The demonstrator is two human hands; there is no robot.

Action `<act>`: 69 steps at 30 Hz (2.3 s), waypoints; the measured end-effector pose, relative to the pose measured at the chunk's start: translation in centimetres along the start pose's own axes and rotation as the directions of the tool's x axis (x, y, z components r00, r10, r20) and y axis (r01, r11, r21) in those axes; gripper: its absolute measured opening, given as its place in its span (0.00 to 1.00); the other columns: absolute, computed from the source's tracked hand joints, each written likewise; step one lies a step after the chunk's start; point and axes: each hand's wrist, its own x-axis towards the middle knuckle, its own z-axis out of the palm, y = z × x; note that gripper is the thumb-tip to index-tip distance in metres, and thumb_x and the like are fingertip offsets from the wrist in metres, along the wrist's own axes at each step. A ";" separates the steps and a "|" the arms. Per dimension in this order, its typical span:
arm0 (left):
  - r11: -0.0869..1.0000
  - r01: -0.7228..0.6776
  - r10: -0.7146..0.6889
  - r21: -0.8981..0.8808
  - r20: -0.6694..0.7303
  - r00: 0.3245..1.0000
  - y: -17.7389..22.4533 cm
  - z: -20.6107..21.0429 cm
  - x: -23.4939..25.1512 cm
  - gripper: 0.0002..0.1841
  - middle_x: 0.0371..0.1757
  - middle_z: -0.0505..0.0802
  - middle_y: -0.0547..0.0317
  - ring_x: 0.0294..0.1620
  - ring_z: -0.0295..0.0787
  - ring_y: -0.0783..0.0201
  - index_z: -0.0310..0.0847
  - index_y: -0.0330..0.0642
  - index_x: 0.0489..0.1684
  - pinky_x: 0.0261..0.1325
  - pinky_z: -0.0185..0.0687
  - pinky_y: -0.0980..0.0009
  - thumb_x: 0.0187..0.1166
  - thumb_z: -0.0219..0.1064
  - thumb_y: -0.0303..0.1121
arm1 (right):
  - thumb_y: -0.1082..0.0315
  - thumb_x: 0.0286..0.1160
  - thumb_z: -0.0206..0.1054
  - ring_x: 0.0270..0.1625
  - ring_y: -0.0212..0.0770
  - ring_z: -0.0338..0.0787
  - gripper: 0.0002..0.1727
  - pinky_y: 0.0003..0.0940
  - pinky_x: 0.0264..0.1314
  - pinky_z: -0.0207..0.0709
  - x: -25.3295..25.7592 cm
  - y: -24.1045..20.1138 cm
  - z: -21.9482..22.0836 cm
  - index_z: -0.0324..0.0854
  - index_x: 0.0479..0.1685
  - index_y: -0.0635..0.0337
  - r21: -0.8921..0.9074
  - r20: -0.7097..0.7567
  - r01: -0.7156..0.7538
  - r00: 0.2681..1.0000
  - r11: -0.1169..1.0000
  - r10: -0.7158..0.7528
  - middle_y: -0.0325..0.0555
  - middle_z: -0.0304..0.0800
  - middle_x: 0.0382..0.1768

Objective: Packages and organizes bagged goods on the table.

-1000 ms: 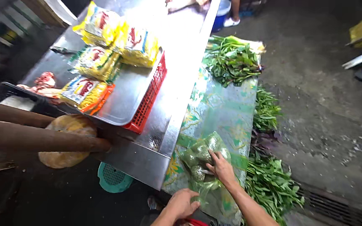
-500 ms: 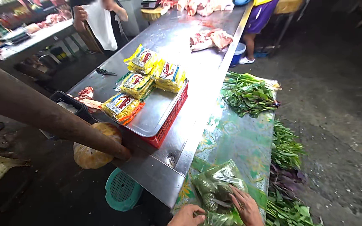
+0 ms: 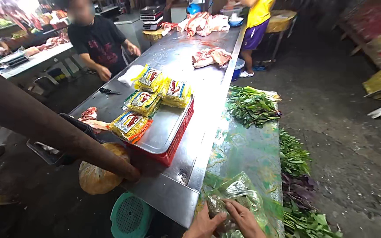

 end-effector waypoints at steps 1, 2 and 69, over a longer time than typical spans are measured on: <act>0.999 -0.004 0.005 0.033 -0.024 1.000 0.3 -0.5 0.3 0.40 0.62 0.90 0.39 0.49 0.96 0.47 0.59 0.39 0.87 0.50 0.95 0.46 0.81 0.68 0.54 | 0.54 0.90 0.55 0.52 0.39 0.93 0.24 0.45 0.61 0.85 0.2 -0.3 1.3 0.85 0.69 0.59 0.049 -0.033 -0.009 0.999 0.999 0.010 0.49 0.95 0.53; 0.998 0.001 0.002 0.062 -0.049 0.999 0.7 -1.4 0.5 0.38 0.57 0.92 0.40 0.45 0.97 0.48 0.62 0.38 0.84 0.47 0.95 0.48 0.83 0.65 0.56 | 0.51 0.87 0.57 0.54 0.39 0.93 0.26 0.44 0.62 0.86 0.4 -0.6 2.3 0.82 0.73 0.58 0.119 -0.048 -0.036 0.998 0.992 0.042 0.48 0.94 0.56; 0.294 0.186 0.661 0.937 -0.340 0.669 -4.5 -21.3 6.6 0.26 0.50 0.97 0.55 0.61 0.91 0.48 0.96 0.54 0.45 0.75 0.73 0.44 0.78 0.53 0.57 | 0.62 0.57 0.85 0.56 0.72 0.88 0.43 0.65 0.49 0.86 45.3 -11.2 -0.1 0.67 0.76 0.60 -0.245 -0.553 -0.089 0.831 0.965 -0.064 0.74 0.72 0.70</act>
